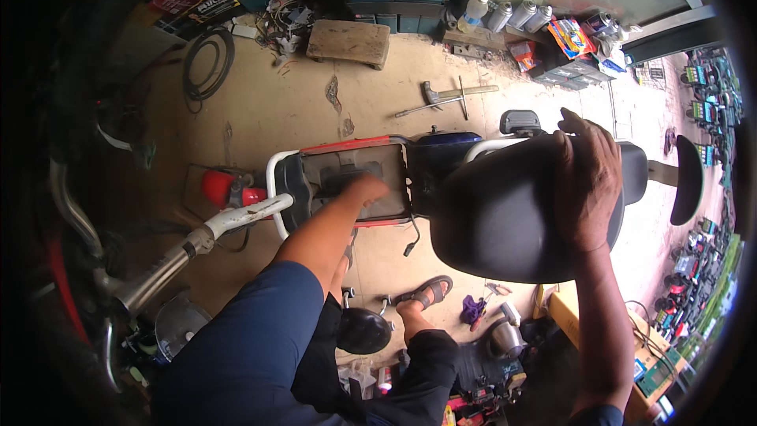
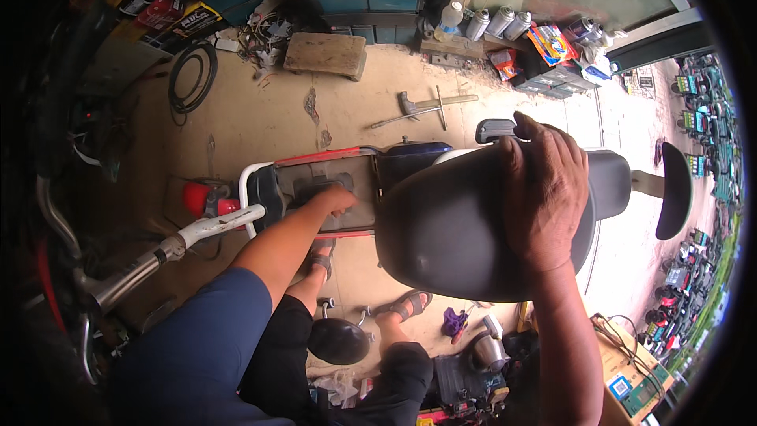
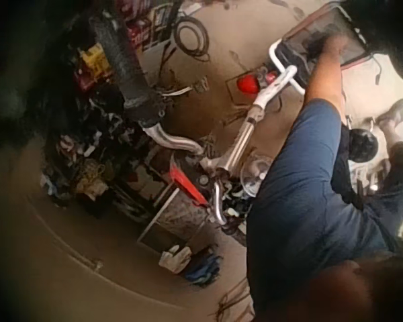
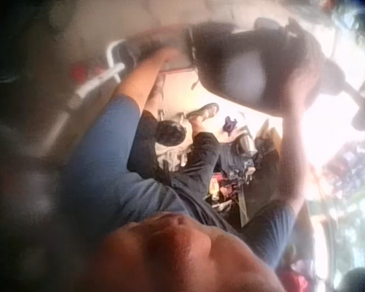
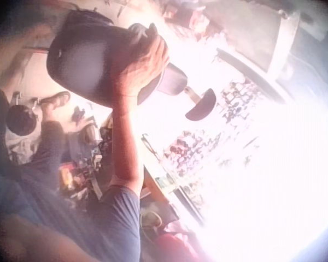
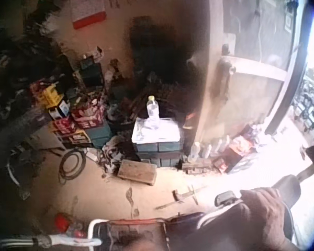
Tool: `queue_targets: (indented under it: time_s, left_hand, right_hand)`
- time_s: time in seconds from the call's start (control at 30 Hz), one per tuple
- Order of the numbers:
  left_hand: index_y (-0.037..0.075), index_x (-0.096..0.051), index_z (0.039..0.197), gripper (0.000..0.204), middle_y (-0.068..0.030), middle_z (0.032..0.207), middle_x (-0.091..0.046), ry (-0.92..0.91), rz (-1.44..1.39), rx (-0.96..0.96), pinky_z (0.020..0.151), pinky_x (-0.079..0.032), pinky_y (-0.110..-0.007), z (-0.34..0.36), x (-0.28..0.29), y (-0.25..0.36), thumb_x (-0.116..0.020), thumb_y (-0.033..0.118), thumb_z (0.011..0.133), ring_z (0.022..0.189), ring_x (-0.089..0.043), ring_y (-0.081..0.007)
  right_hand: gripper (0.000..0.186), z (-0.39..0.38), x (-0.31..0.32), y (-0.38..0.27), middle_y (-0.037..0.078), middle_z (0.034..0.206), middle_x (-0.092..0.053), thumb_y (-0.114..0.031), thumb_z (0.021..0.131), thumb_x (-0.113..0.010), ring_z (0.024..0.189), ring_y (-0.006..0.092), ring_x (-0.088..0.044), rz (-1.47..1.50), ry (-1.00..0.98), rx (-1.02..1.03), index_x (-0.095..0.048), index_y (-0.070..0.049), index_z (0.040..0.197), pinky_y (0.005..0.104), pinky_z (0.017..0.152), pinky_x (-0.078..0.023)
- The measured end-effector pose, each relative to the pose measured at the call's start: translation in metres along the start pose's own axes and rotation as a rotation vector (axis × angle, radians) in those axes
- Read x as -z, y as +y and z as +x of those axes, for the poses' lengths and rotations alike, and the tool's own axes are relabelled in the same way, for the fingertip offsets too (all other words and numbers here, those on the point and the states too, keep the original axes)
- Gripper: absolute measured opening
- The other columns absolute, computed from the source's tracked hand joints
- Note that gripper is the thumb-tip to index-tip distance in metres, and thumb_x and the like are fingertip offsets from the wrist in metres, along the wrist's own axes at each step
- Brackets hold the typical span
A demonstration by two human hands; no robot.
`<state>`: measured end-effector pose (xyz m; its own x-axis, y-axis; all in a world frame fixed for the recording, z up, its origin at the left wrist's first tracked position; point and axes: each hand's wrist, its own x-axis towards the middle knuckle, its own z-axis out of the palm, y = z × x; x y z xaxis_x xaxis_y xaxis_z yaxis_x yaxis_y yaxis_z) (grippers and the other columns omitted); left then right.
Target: The person removes a battery component from a small electric vehicle, uses a power drill to unscrew fasteners from the body panel, and manipulates the plastic housing by hand.
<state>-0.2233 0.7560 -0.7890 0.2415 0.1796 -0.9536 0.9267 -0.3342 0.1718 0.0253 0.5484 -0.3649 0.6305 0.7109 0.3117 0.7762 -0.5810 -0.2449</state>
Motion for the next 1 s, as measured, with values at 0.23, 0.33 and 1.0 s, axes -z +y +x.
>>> queue_targets:
  time_s: [0.23,0.33,1.0]
  left_hand:
    - [0.004,-0.078,0.107,0.044,-0.0178,0.115,-0.076,0.248,0.213,-0.047,0.093,-0.057,-0.044,-0.059,0.017,0.026,-0.064,0.04,0.086,0.108,-0.073,-0.0319]
    - [0.005,-0.074,0.122,0.056,-0.0197,0.133,-0.068,0.205,0.177,0.005,0.103,-0.053,-0.045,-0.059,0.022,0.024,-0.064,0.049,0.088,0.125,-0.065,-0.0345]
    - [-0.01,-0.075,0.105,0.075,-0.0302,0.113,-0.072,0.007,0.037,-0.184,0.098,-0.054,-0.044,-0.092,0.046,-0.035,-0.067,0.061,0.082,0.112,-0.07,-0.0396]
  right_hand:
    - [0.025,0.012,0.001,0.003,0.011,0.109,-0.071,-0.021,0.097,-0.062,0.113,0.0301,-0.063,-0.043,-0.129,-0.007,-0.069,-0.007,0.116,0.042,0.102,-0.042]
    - [0.025,0.017,0.0,0.002,0.01,0.111,-0.071,-0.022,0.097,-0.06,0.114,0.0297,-0.063,-0.044,-0.14,-0.011,-0.07,-0.007,0.115,0.0428,0.103,-0.041]
    - [0.024,0.025,0.0,0.002,0.009,0.111,-0.069,-0.023,0.096,-0.056,0.111,0.0294,-0.062,-0.086,-0.208,-0.046,-0.07,-0.009,0.108,0.0433,0.103,-0.04]
